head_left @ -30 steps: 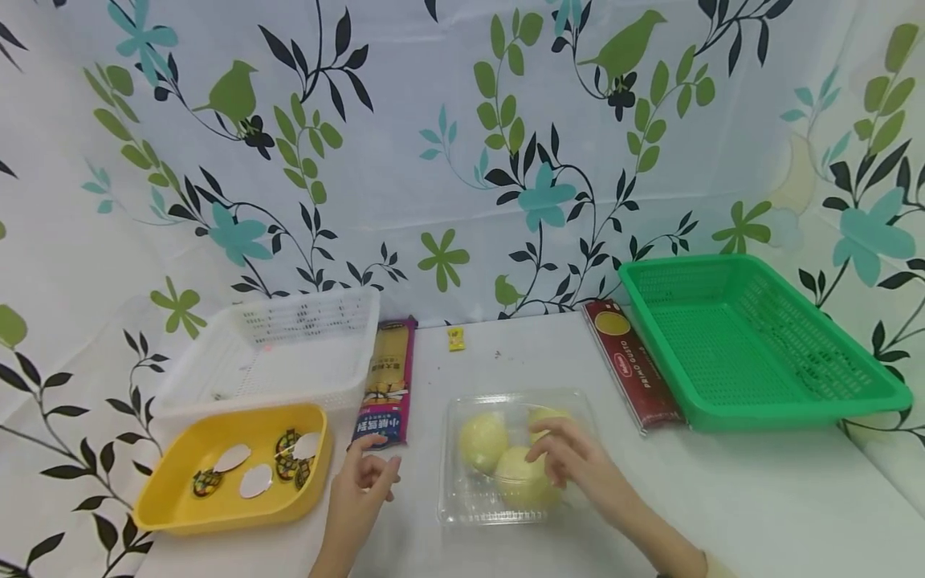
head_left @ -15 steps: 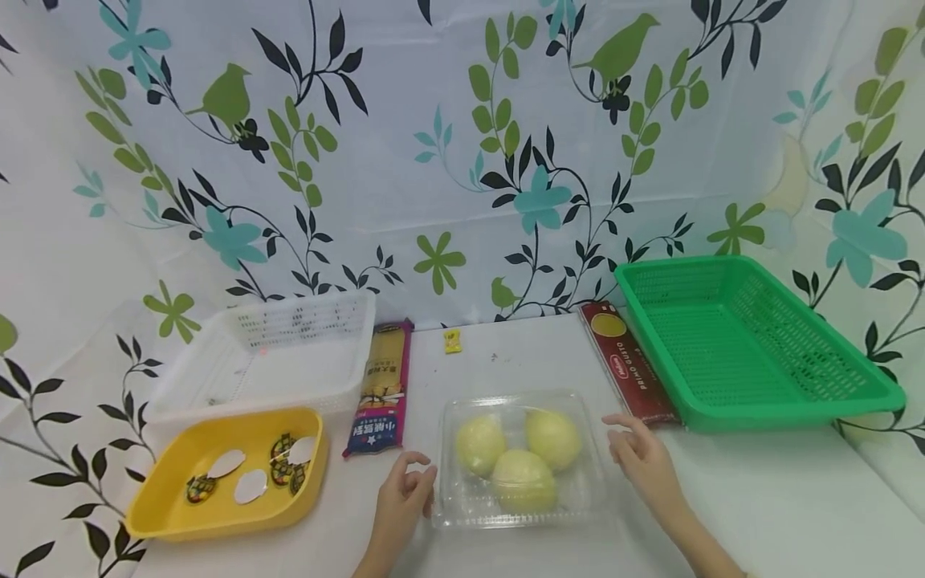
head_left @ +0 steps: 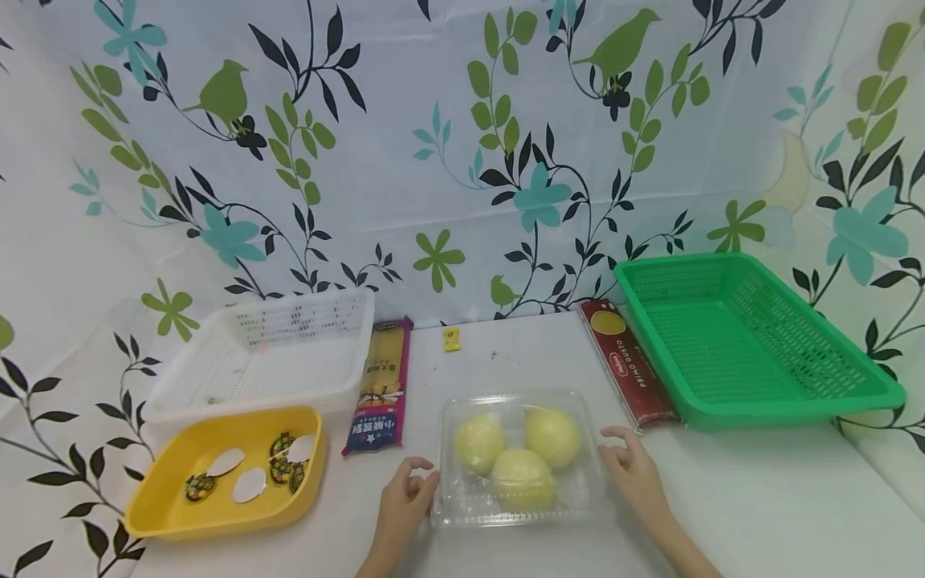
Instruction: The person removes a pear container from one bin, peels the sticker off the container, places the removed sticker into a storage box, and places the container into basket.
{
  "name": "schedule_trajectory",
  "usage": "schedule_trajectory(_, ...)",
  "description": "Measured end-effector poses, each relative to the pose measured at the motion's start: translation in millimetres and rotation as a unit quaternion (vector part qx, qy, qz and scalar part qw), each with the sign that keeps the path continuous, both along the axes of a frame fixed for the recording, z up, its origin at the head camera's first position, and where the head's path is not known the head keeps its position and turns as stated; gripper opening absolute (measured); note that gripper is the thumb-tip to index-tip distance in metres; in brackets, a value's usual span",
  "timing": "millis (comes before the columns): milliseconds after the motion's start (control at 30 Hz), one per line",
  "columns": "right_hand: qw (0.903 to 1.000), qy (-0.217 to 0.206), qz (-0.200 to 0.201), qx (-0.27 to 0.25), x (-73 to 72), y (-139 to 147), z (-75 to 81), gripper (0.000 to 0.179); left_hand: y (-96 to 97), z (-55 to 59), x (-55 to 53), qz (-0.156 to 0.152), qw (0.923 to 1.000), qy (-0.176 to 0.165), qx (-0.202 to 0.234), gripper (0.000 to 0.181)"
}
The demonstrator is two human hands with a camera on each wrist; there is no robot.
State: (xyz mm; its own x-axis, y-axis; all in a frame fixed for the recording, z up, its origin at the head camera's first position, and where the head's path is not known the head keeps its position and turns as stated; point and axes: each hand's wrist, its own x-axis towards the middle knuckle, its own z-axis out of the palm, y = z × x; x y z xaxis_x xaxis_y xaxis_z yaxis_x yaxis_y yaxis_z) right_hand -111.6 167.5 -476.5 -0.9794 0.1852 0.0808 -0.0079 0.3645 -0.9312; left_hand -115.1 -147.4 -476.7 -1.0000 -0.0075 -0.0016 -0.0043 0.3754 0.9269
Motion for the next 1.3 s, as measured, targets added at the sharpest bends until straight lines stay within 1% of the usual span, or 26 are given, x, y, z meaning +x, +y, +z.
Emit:
schedule_trajectory(33, 0.9999, -0.013, 0.002, -0.001, 0.5, 0.0, -0.4, 0.028, 0.1, -0.5, 0.3, 0.002, 1.0, -0.004, -0.004, 0.03)
schedule_trajectory(100, 0.9997, -0.025, 0.006, 0.001, 1.2, -0.1, -1.6, 0.032, 0.2, -0.8, 1.2, 0.001, 1.0, -0.006, -0.005, 0.033)
schedule_trajectory(300, 0.9996, -0.019, 0.022, 0.004, 2.5, 1.0, -6.0, 0.039, 0.2, -2.2, 1.3, -0.013, 0.9999, 0.001, -0.008, 0.041)
schedule_trajectory(400, 0.9992, -0.032, 0.025, 0.006, 1.9, 0.9, -6.3, 0.04, -1.2, -3.5, 0.2, -0.027, 0.9996, -0.006, 0.011, 0.043)
schedule_trajectory(533, 0.9979, -0.056, 0.03, 0.01, 1.3, 0.7, -6.2, 0.042, -2.7, -6.6, -1.5, -0.048, 0.9977, -0.025, 0.041, 0.045)
schedule_trajectory(667, 0.996, -0.077, 0.037, 0.025, 3.5, 1.2, -5.4, 0.044, -0.9, -8.9, -0.2, -0.059, 0.997, -0.03, 0.039, 0.047)
schedule_trajectory(733, 0.9945, -0.088, 0.045, 0.034, 5.6, 1.6, -4.3, 0.044, 1.3, -9.6, 1.2, -0.065, 0.9968, -0.028, 0.038, 0.046)
schedule_trajectory(833, 0.9917, -0.105, 0.058, 0.048, 8.9, 1.9, -1.9, 0.046, 6.0, -8.9, 4.1, -0.078, 0.9962, -0.015, 0.036, 0.044)
schedule_trajectory(967, 0.9899, -0.116, 0.066, 0.048, 13.0, 2.3, 0.3, 0.048, 11.1, -10.1, 6.0, -0.08, 0.996, -0.002, 0.038, 0.04)
schedule_trajectory(1033, 0.9882, -0.123, 0.084, 0.033, 16.5, 2.2, 1.8, 0.051, 11.7, -11.0, 7.0, -0.07, 0.9971, 0.002, 0.032, 0.039)
schedule_trajectory(1133, 0.982, -0.135, 0.132, -0.004, 22.4, 1.3, 3.0, 0.054, 9.4, -9.7, 10.3, -0.047, 0.9987, 0.003, 0.019, 0.038)
schedule_trajectory(1167, 0.9783, -0.137, 0.154, -0.023, 23.9, 1.3, 3.1, 0.054, 7.9, -8.9, 11.4, -0.038, 0.9991, 0.003, 0.017, 0.037)
schedule_trajectory(1233, 0.9678, -0.143, 0.196, -0.069, 25.6, 2.0, 2.8, 0.053, 4.3, -6.8, 13.4, -0.025, 0.9995, 0.003, 0.018, 0.036)
schedule_trajectory(1300, 0.9549, -0.148, 0.231, -0.114, 24.9, 4.0, 1.5, 0.052, 1.0, -6.1, 13.9, -0.019, 0.9994, 0.001, 0.031, 0.036)
